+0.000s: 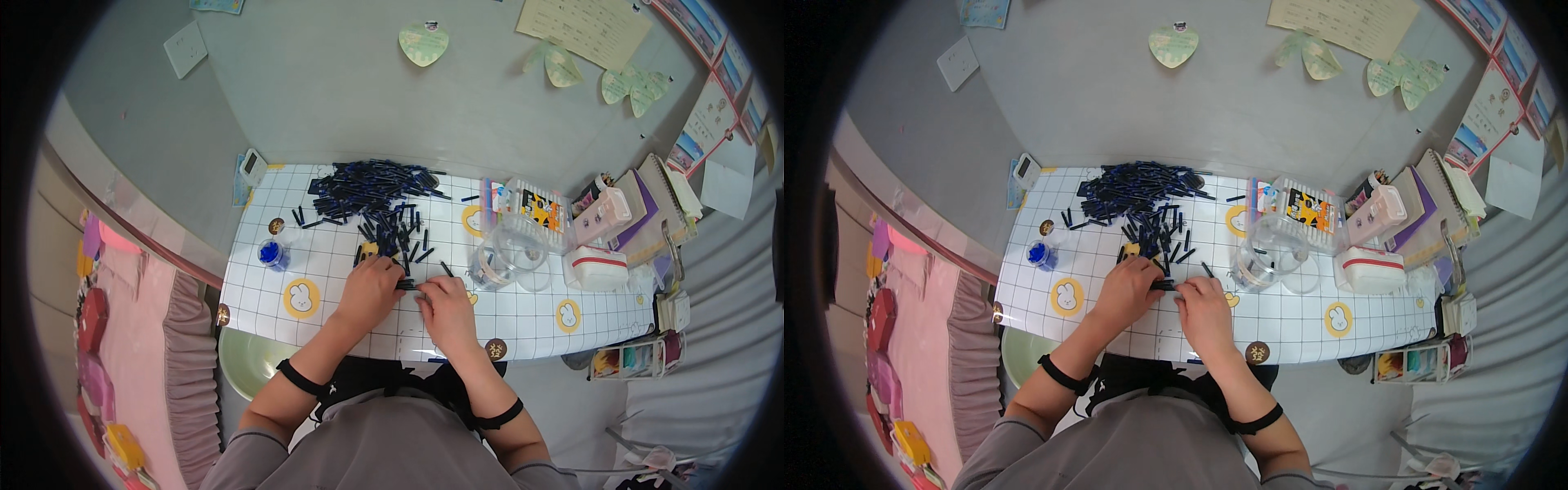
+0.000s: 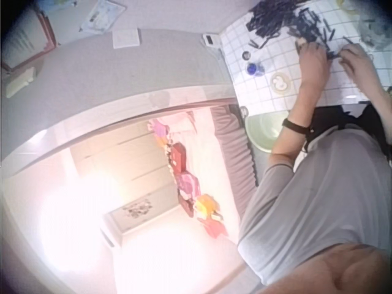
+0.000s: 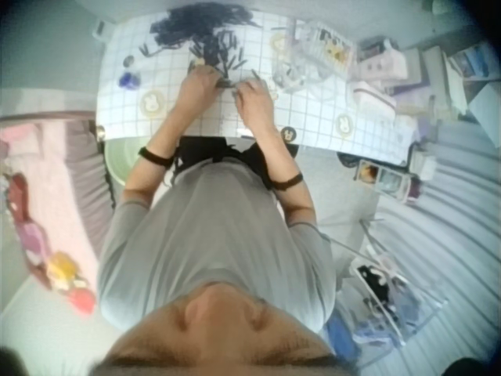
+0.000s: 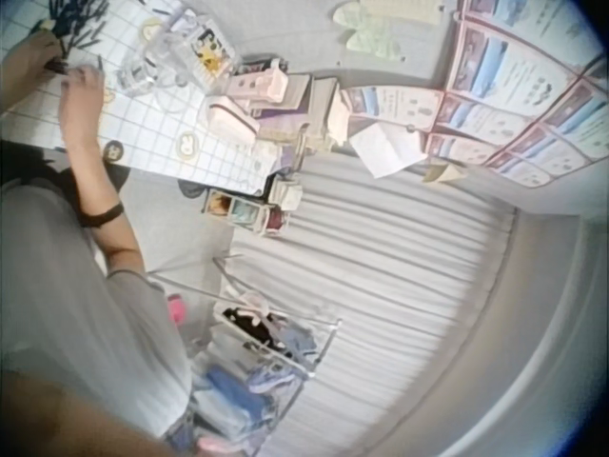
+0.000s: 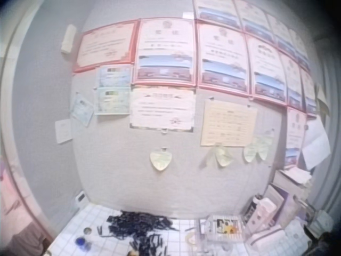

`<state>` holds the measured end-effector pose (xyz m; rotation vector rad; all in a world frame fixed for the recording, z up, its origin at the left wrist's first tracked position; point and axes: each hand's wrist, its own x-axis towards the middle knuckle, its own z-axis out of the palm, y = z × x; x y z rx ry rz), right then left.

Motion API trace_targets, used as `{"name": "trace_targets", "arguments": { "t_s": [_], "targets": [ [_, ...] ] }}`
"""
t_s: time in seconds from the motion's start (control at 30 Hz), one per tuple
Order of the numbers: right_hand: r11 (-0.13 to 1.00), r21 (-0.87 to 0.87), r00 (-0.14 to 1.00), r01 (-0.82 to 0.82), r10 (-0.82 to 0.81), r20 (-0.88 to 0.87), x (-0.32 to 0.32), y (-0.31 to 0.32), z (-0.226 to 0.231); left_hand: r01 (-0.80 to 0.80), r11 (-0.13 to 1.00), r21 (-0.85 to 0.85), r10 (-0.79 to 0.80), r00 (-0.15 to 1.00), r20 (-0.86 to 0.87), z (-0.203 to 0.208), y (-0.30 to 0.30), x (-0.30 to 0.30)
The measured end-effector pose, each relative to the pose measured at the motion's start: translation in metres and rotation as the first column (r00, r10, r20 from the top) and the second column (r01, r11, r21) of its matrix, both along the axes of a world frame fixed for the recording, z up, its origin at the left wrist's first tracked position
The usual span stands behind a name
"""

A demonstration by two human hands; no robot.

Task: Organizing stationery and assembling blue pen components at a desk.

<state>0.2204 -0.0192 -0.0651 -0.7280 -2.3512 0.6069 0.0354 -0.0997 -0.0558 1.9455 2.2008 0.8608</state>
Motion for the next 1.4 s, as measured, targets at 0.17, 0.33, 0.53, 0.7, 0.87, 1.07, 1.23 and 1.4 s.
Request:
{"name": "trace_targets", "arguments": {
  "t_s": [0.17, 0.33, 0.53, 0.7, 0.87, 1.07, 1.23, 1.4],
  "targets": [
    [1.0, -0.002, 0.999, -0.025, 0.025, 0.024, -0.008, 0.007, -0.009, 0.025, 0.996, -0.084, -0.027, 0.999, -0.018, 0.001, 0.003, -0.001],
    [0.999, -0.016, 0.998, -0.032, 0.033, 0.05, -0.011, 0.012, -0.013, 0.031, 0.994, -0.103, -0.029, 0.999, 0.02, -0.001, -0.005, -0.001],
    [0.999, -0.004, 0.988, -0.052, 0.053, 0.142, -0.004, 0.015, -0.005, 0.019, 0.992, -0.127, -0.018, 1.0, 0.007, 0.003, -0.005, -0.002],
    [0.998, 0.025, 0.936, 0.053, -0.058, 0.346, 0.013, 0.01, 0.01, 0.002, 0.987, -0.161, 0.003, 1.0, 0.031, 0.008, -0.002, 0.002],
    [0.987, -0.072, 0.913, 0.142, -0.103, 0.394, 0.017, 0.001, 0.023, 0.034, 0.978, -0.205, -0.011, 0.994, 0.112, 0.003, 0.002, 0.005],
    [0.992, -0.091, 0.955, 0.085, -0.055, 0.292, 0.006, 0.004, 0.006, 0.033, 0.975, -0.218, 0.003, 0.987, 0.16, 0.004, 0.01, 0.01],
    [0.992, -0.09, 0.952, 0.088, -0.057, 0.301, 0.002, 0.006, 0.002, 0.084, 0.978, -0.191, -0.048, 0.981, 0.186, 0.002, 0.01, 0.008],
    [0.988, -0.123, 0.972, 0.089, -0.059, 0.229, 0.001, 0.005, -0.003, 0.061, 0.986, -0.154, -0.007, 0.943, 0.333, 0.014, -0.001, 0.008]
  ]
}}
